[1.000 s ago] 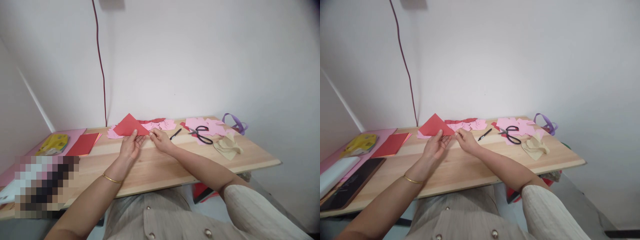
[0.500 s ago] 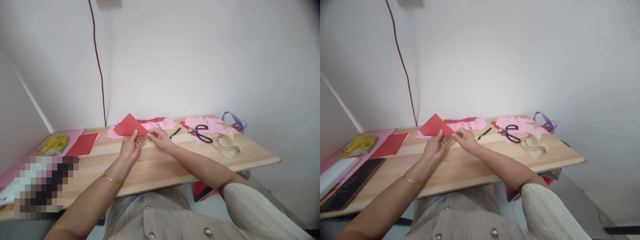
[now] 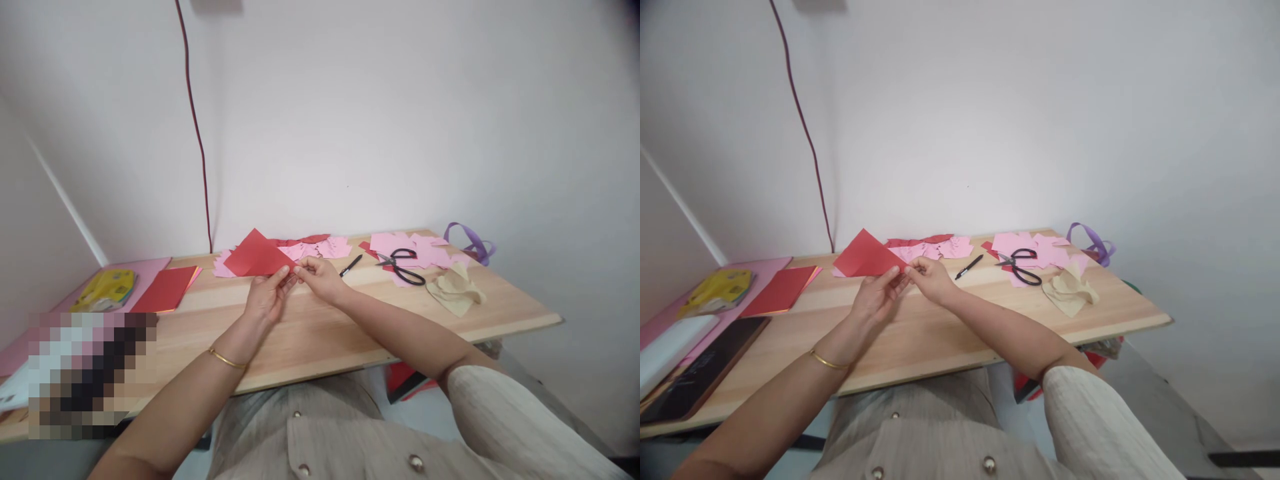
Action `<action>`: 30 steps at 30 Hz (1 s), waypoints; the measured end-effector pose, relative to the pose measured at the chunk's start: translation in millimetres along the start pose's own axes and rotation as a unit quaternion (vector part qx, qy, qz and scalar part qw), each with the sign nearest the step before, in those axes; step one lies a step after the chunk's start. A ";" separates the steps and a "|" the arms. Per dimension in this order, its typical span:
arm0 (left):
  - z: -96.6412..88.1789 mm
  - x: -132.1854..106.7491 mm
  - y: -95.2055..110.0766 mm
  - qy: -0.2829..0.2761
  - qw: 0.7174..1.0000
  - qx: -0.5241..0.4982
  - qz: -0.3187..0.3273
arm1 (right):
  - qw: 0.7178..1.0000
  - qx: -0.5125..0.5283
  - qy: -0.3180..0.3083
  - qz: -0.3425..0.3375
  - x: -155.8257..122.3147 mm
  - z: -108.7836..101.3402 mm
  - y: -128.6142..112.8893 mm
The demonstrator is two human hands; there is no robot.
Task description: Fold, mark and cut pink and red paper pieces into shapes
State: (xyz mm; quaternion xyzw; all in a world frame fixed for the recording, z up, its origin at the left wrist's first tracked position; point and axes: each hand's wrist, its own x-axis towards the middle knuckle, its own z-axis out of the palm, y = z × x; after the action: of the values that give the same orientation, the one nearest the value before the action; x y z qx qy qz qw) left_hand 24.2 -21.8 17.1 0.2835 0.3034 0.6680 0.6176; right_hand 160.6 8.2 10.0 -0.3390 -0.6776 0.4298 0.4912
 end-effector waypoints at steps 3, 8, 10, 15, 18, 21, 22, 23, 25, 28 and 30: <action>-1.0 0.8 -1.4 0.018 1.000 0.007 0.000 | 1.000 -0.005 -0.006 -0.004 -0.4 1.1 0.9; -4.6 4.3 0.6 0.024 1.000 0.014 0.011 | 0.999 -0.033 -0.008 -0.009 -1.1 0.4 0.2; -5.1 5.1 1.6 0.026 0.999 0.018 0.018 | 0.999 -0.047 -0.013 -0.008 -1.6 -0.2 -1.8; -4.7 5.1 2.3 0.026 0.999 0.029 0.030 | 0.997 -0.074 -0.004 0.020 -2.5 -2.2 -9.2; -3.8 4.8 4.3 0.026 0.999 0.027 0.027 | 0.997 -0.066 -0.027 0.035 -0.3 -7.7 -12.1; -4.1 5.3 8.2 0.049 0.998 0.016 0.024 | 0.997 -0.047 -0.036 0.048 4.1 -15.8 -12.2; -4.6 5.7 9.2 0.058 0.998 0.012 0.023 | 0.997 -0.045 -0.030 0.049 5.5 -18.2 -11.8; -5.1 6.0 9.8 0.063 0.998 0.010 0.021 | 0.998 -0.047 -0.022 0.047 6.6 -19.9 -11.4; -6.1 6.4 9.4 0.062 0.998 0.012 0.017 | 0.998 -0.054 -0.016 0.033 7.5 -21.1 -10.7; -6.3 6.1 5.3 0.043 0.999 0.022 0.016 | 0.997 -0.058 -0.041 0.008 5.9 -17.4 -9.7; -5.6 5.3 2.5 0.026 0.999 0.030 0.015 | 0.996 -0.066 -0.059 0.002 3.9 -14.0 -8.8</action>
State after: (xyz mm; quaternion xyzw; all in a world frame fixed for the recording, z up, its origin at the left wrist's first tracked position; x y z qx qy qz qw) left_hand 18.0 -16.9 15.4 0.2883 0.3350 0.6749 0.5909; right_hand 172.5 11.6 21.6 -0.3461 -0.7318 0.4042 0.4259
